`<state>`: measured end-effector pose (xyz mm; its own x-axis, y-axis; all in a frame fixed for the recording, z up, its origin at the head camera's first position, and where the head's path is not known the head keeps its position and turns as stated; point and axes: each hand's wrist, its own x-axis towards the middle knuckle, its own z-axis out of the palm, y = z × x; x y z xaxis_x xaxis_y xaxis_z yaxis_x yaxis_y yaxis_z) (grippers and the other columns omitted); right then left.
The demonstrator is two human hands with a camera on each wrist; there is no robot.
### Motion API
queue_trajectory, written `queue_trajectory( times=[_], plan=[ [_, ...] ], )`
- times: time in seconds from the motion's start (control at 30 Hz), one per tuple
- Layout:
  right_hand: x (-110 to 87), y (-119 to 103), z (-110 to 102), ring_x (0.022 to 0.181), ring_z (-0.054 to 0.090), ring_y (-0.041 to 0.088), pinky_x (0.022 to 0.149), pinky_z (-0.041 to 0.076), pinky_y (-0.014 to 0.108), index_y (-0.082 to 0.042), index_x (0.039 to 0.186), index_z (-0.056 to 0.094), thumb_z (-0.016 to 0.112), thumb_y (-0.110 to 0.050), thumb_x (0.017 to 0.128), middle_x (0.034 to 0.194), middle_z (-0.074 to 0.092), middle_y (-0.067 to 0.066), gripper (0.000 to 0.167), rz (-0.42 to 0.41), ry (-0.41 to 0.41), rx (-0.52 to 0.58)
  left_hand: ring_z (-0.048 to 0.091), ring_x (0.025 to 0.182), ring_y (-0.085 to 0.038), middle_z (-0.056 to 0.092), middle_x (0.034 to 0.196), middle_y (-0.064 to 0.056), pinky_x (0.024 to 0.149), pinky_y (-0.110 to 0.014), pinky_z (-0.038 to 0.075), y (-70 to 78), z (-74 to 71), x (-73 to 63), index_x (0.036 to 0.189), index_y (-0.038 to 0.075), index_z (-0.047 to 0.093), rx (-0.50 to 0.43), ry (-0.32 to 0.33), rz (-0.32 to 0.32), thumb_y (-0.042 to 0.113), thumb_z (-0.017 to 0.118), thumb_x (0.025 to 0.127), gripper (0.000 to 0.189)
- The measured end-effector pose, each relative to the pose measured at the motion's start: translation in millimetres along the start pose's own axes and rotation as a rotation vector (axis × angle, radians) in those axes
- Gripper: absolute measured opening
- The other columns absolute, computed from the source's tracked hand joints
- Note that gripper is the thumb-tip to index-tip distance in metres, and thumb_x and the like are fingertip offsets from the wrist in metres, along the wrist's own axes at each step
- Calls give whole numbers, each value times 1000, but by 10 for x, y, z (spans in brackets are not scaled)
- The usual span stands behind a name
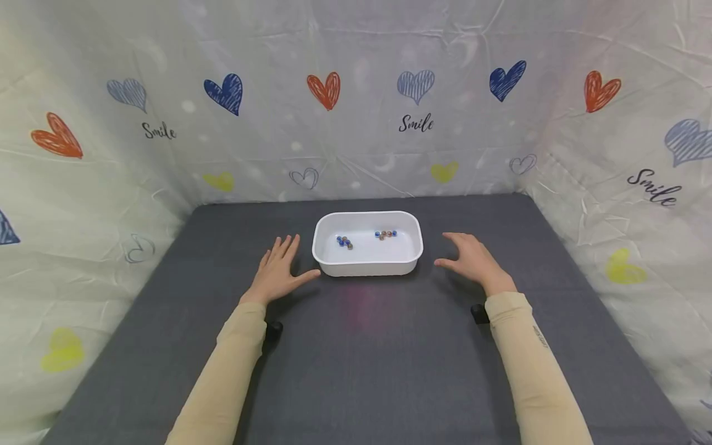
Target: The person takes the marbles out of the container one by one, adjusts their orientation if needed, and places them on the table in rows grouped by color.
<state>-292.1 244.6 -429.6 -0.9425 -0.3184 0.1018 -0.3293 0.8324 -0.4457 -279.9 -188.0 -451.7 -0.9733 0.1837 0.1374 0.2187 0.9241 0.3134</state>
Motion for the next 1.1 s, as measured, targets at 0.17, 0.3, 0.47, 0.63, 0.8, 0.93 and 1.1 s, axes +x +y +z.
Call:
queue_trajectory(
  times=[0.17,0.3,0.47,0.63,0.8,0.93,1.1],
  plan=[
    [151,-160,-113,128,29,41,102,26,56,0,138,41,69,-38,83,137,39,23,72,-15,-14,31,-1,139,-27,5,153,-10,109,-49,12,118,66,74,150,8,7,-135,15,20,74,54,73,112],
    [257,-271,-166,128,29,40,101,27,55,-1,138,42,69,-39,83,138,39,23,72,-40,-22,30,-5,139,-22,-3,154,-7,110,-45,12,186,123,108,149,9,-1,-271,-8,-8,71,60,71,117],
    [355,-388,-192,128,30,41,102,26,54,-1,137,43,69,-38,84,137,41,22,70,-66,-23,31,-6,139,-19,-7,153,-3,111,-44,12,243,166,138,149,10,-2,-407,-7,-45,71,64,68,121],
    [474,-505,-184,125,35,38,101,30,52,0,135,45,69,-35,84,134,44,20,66,-88,-40,39,-2,139,-20,-4,154,-5,110,-44,13,270,195,170,149,11,-2,-470,10,-36,70,65,67,121],
    [626,-661,-168,122,40,36,99,34,50,0,132,50,69,-31,85,130,49,19,60,-114,-60,32,4,139,-25,3,154,-10,110,-46,16,296,224,196,149,9,2,-522,28,-35,67,68,67,121],
    [732,-798,-166,120,43,35,97,37,48,0,130,52,68,-26,86,128,51,18,54,-139,-83,18,8,138,-28,7,153,-16,109,-44,18,324,255,227,149,6,2,-537,39,-37,64,70,67,121],
    [855,-933,-142,117,47,31,96,39,43,0,127,55,68,-22,87,126,54,17,47,-164,-111,14,10,138,-27,6,153,-14,110,-41,18,338,291,265,149,6,2,-545,27,-33,61,71,69,120]
  ],
)
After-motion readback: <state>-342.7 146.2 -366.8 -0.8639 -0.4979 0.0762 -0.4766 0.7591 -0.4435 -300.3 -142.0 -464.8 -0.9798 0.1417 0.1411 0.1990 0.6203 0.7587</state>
